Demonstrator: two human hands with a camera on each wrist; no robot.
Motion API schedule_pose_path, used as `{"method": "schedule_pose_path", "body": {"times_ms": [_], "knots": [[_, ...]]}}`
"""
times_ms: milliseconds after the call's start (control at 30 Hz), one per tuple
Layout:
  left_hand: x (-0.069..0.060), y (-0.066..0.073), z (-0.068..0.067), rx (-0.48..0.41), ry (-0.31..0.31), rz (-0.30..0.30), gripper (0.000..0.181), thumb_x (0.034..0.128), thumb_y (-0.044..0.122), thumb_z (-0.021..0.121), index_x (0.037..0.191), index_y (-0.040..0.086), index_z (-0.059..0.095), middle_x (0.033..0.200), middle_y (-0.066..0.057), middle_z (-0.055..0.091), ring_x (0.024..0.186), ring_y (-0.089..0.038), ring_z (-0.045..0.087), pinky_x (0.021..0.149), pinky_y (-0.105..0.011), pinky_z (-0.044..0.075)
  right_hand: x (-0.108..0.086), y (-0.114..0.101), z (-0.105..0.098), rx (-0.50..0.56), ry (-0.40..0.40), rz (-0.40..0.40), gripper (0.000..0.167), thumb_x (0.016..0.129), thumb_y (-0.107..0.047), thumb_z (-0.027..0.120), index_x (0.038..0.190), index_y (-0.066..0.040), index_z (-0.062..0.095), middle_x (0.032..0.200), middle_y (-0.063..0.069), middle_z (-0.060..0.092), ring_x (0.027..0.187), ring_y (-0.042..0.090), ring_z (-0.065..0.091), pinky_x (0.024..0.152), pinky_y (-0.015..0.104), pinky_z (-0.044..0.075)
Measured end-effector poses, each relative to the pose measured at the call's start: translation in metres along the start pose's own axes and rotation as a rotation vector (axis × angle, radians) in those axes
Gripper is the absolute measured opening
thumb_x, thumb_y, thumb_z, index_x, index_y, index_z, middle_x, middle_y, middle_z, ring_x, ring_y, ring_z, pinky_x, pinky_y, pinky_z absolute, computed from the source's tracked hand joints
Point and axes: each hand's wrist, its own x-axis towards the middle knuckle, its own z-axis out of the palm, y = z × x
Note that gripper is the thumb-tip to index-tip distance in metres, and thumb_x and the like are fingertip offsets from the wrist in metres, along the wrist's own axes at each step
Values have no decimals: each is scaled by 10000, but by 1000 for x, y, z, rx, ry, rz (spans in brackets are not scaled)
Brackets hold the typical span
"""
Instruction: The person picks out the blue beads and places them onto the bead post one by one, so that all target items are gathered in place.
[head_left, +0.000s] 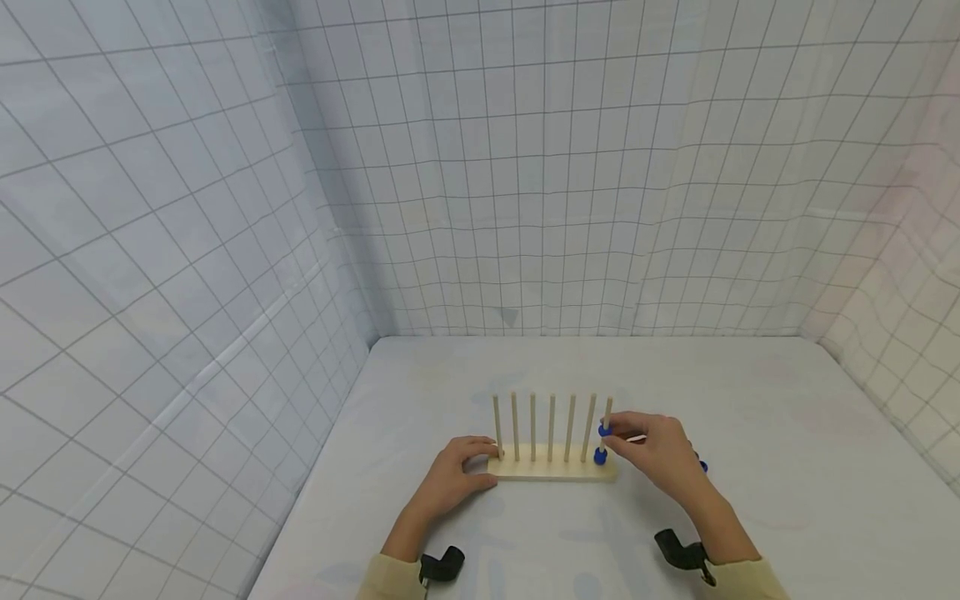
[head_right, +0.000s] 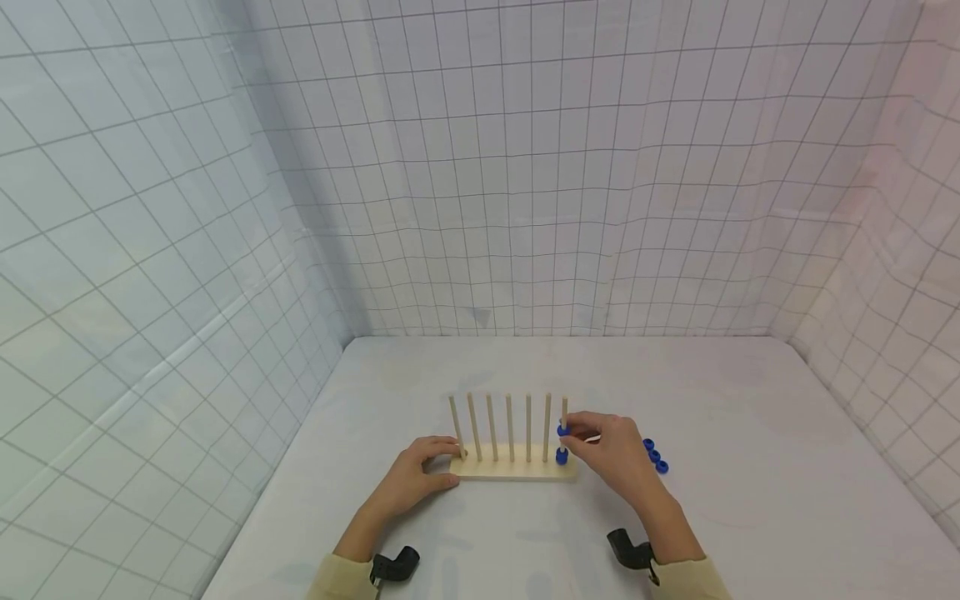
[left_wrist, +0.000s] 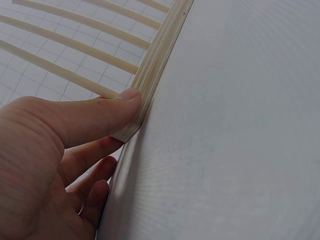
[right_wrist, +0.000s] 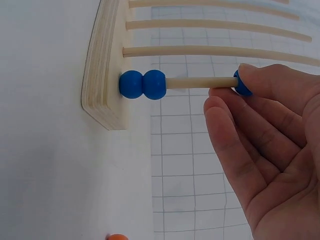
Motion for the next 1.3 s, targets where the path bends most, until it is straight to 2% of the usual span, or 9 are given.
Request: {"method": "schedule_pose_path", "body": {"times_ms": [467, 700, 1300], "knots": [[-1, 0, 1, 17, 10, 3, 366, 817, 238, 844, 1167, 215, 740, 1311, 42, 626, 1295, -265, 495, 1077, -544, 385, -2, 9, 6, 26, -21, 11, 275, 874, -194, 804, 1134, -119, 754, 946, -58, 745, 870, 124, 699, 772, 338, 594], [-2, 0, 1, 18, 4, -8, 367, 820, 244, 841, 1171, 212, 740, 1315, 38, 625, 1298, -268, 492, 1078, -545, 383, -3, 14, 9, 41, -36, 4, 287, 873, -240, 807, 1138, -141, 755, 941, -87, 739, 872, 103, 693, 779, 310, 587], [-2, 4, 0, 22, 12, 10, 374, 817, 220, 842, 1175, 178, 739, 1304, 29, 632, 1290, -264, 500, 1076, -536, 388, -2, 20, 12, 19, -42, 27, 272, 857, -209, 822, 1116, -160, 758, 963, -84, 730, 893, 113, 676, 774, 314, 588]]}}
